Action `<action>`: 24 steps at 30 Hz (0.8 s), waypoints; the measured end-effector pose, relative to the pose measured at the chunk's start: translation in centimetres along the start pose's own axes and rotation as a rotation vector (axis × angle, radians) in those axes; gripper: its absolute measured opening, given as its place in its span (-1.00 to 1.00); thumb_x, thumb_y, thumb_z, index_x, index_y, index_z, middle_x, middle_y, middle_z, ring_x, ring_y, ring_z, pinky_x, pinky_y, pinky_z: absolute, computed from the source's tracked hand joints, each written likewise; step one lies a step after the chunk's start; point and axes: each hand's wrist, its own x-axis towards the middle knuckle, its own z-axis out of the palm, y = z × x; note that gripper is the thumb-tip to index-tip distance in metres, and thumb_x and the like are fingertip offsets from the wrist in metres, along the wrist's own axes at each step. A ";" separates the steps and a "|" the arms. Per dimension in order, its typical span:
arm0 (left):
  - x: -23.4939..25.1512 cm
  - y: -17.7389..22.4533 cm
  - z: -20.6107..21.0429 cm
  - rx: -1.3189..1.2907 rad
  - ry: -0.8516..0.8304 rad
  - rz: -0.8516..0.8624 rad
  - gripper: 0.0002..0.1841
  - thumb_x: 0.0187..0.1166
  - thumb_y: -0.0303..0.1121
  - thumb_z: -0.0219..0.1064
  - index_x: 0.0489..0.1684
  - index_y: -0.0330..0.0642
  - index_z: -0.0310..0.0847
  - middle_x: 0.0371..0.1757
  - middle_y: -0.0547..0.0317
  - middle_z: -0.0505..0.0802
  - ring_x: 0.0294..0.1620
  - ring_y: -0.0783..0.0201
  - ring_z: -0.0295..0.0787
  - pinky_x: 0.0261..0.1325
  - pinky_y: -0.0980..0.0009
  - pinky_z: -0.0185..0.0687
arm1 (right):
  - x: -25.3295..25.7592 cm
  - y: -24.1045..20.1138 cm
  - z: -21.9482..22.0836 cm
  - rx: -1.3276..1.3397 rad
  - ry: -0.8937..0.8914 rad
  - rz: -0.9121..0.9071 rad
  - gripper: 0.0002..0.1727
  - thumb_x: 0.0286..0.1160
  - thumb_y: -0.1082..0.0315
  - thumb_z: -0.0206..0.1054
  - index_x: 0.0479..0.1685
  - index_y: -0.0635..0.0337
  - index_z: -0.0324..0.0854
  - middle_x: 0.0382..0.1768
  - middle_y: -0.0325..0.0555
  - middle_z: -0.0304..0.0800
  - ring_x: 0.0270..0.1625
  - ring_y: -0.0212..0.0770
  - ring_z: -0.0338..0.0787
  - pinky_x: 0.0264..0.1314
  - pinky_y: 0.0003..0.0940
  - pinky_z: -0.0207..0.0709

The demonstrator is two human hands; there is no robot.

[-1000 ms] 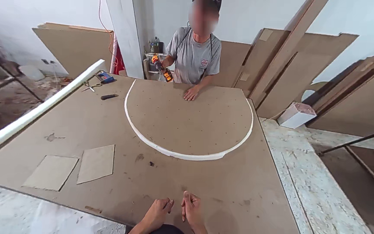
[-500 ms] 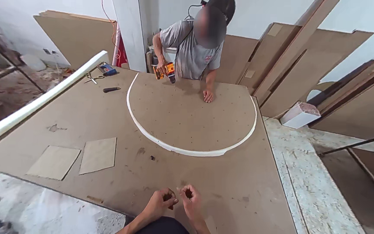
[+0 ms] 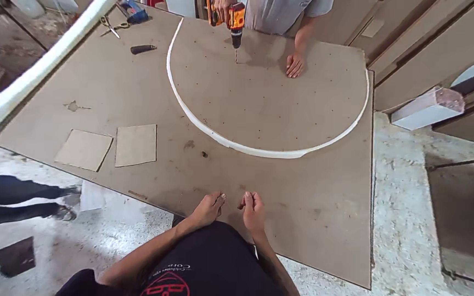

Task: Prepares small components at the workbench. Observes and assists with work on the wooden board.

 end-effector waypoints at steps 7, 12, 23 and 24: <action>0.0 -0.2 0.0 0.158 -0.040 -0.037 -0.52 0.92 -0.06 -0.16 -0.05 -0.28 0.55 -0.54 0.12 0.66 -0.65 0.25 0.66 -0.47 0.24 0.74 | -0.3 -0.5 0.3 0.015 0.023 0.009 -0.48 0.89 0.13 -0.07 -0.51 0.18 0.53 -0.74 -0.20 0.65 -0.68 -0.21 0.73 -0.55 -0.23 0.73; 0.0 -0.7 -0.2 0.118 -0.041 0.000 -0.44 0.84 0.06 0.04 -0.32 -0.27 0.67 -0.65 0.15 0.68 -0.69 0.28 0.65 -0.49 0.25 0.71 | -0.2 -0.3 0.3 0.114 -0.047 0.022 -0.45 0.80 0.09 0.11 -0.65 0.18 0.58 -0.74 -0.16 0.70 -0.65 -0.18 0.78 -0.48 -0.19 0.77; 1.0 -1.0 -0.6 0.238 0.012 0.071 -0.80 0.69 -0.37 0.27 -0.09 -0.15 0.87 -0.07 0.25 0.95 -0.15 0.39 0.89 0.12 0.29 0.83 | 1.4 0.9 0.6 0.062 -0.190 -0.085 -0.69 0.82 0.40 0.07 0.11 0.26 0.77 -0.11 -0.18 0.98 -0.14 -0.27 0.98 0.11 -0.25 0.91; 1.3 -1.3 -0.6 0.232 0.037 0.101 -0.78 0.71 -0.39 0.24 -0.07 -0.15 0.87 -0.01 0.25 0.94 -0.12 0.39 0.89 0.13 0.31 0.84 | 1.7 0.7 0.5 0.090 -0.192 -0.054 -0.66 0.85 0.39 0.02 0.22 0.28 0.73 -0.11 -0.15 0.98 -0.16 -0.24 0.98 0.08 -0.23 0.92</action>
